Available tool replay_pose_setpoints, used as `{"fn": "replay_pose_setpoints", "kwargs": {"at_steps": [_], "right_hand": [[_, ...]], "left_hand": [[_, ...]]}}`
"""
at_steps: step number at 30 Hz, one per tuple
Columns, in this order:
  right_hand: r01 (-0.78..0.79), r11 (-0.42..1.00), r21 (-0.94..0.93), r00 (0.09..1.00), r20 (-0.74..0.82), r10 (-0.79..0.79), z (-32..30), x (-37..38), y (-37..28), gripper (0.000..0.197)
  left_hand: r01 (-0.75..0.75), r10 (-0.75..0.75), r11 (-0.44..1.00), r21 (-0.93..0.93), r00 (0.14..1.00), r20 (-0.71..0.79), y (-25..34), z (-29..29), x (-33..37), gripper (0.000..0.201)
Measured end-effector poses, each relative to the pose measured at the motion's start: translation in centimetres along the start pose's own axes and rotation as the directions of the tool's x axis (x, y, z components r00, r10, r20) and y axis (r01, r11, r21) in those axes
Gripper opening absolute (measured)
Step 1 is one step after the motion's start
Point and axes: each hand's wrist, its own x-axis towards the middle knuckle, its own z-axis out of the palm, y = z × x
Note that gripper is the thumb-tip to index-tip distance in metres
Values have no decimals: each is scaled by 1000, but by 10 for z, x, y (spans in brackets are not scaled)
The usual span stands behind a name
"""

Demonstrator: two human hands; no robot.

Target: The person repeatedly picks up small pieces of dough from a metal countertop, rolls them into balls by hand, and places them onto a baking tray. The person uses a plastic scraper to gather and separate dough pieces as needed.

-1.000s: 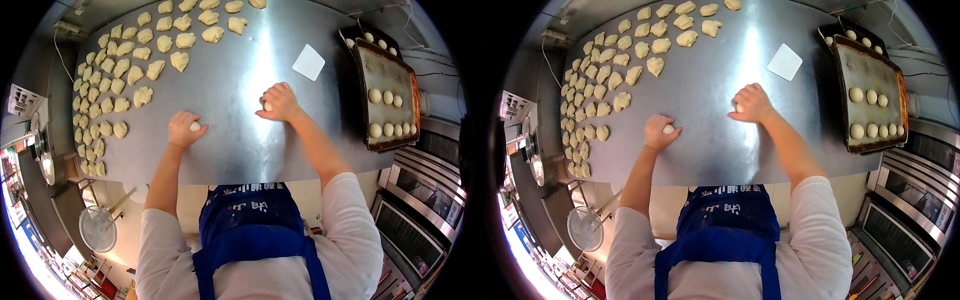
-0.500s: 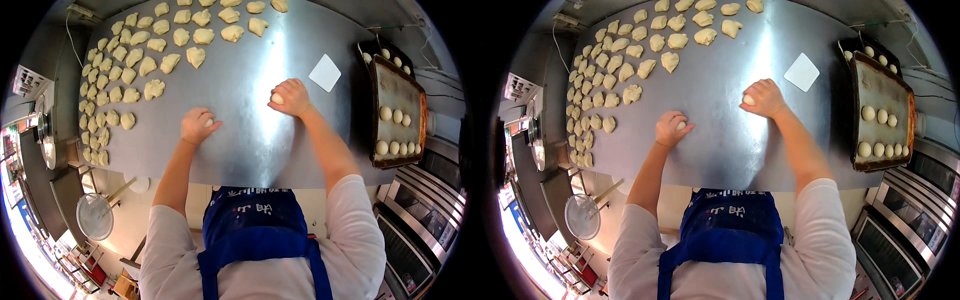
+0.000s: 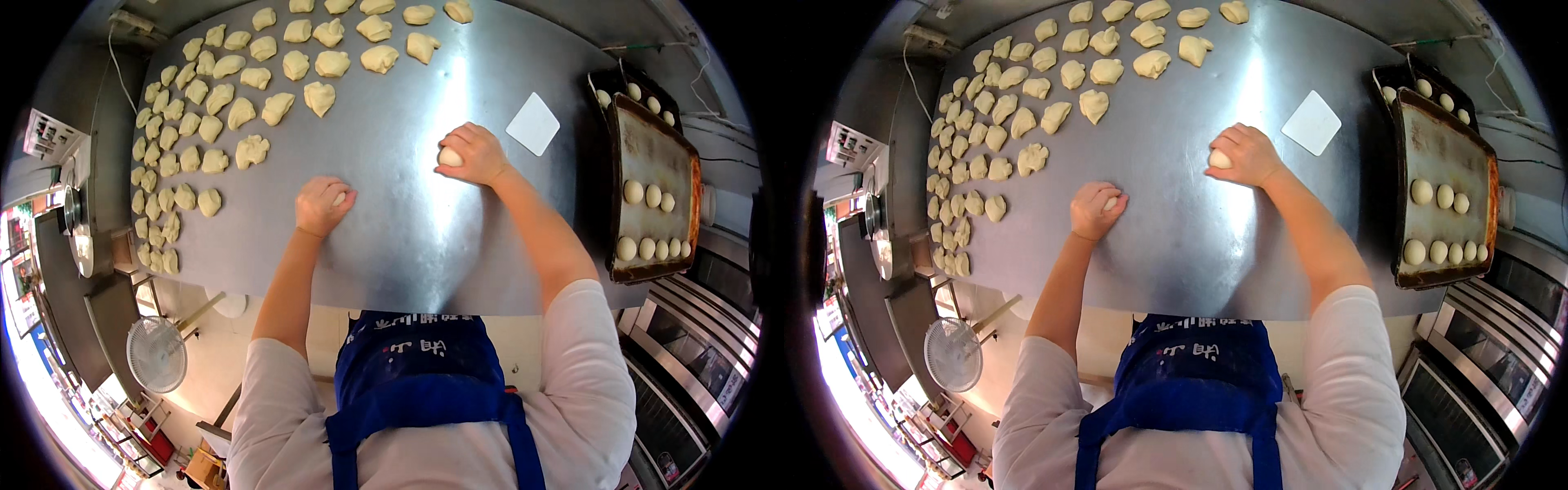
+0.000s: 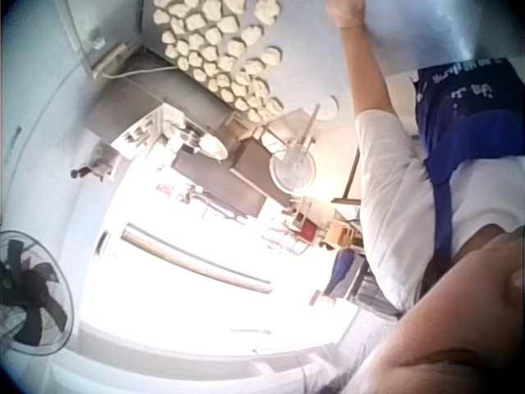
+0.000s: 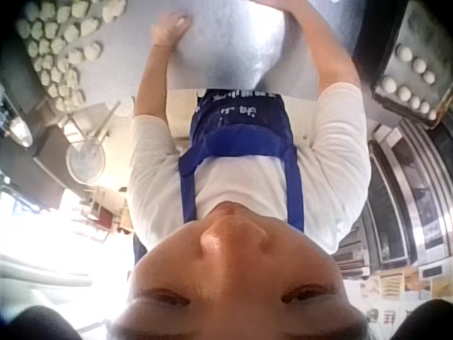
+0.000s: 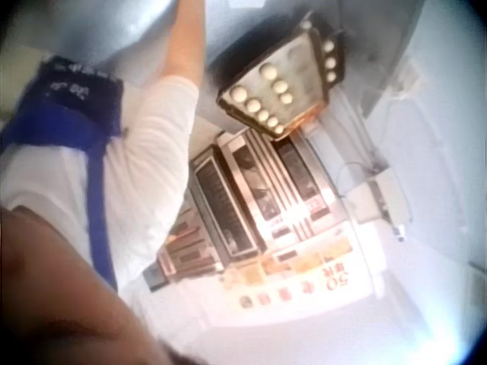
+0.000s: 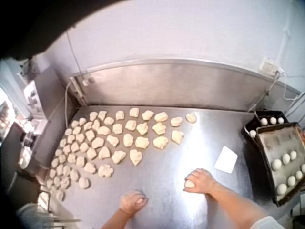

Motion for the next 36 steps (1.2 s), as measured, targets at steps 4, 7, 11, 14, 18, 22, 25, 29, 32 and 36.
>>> {"fn": "replay_pose_setpoints", "kwargs": {"at_steps": [4, 7, 11, 14, 18, 22, 25, 29, 32, 36], "right_hand": [[-55, 973, 224, 957, -265, 115, 6, -47, -27, 24], [155, 964, 218, 981, -152, -123, 40, -29, -56, 28], [310, 949, -61, 950, -19, -311, 38, 28, -10, 32], [43, 998, 44, 991, 123, -48, 3, 14, 6, 38], [-289, 949, 123, 955, -31, 294, -1, -21, -38, 56], [-428, 898, 104, 873, -211, 440, 27, -21, -64, 52], [-505, 797, 333, 812, -131, 569, 0, -44, -77, 45], [-478, 841, 254, 820, -213, 531, -22, -140, -125, 36], [-309, 946, 100, 941, -109, 319, 4, -145, -146, 28], [46, 995, -93, 990, -127, -57, 33, -65, -100, 33]], "left_hand": [[136, -136, 991, -8, 988, -67, 34, -15, -28, 25], [7, 12, 989, -149, 992, 123, 54, 0, -40, 25], [11, -15, 1000, 21, 986, 166, 13, 16, 1, 28], [13, -12, 1000, -22, 999, 36, 4, 1, 5, 30], [224, -228, 972, 76, 973, 39, 40, -18, -25, 39], [236, -243, 970, 59, 952, 187, 50, -30, -32, 44], [284, -271, 959, -8, 921, 278, 41, -55, -43, 42], [246, -241, 967, -70, 968, 73, 83, -66, -111, 42], [108, -87, 990, -95, 977, 196, 106, -37, -108, 39], [-62, 71, 997, -50, 978, 195, 65, 2, -54, 32]]}}
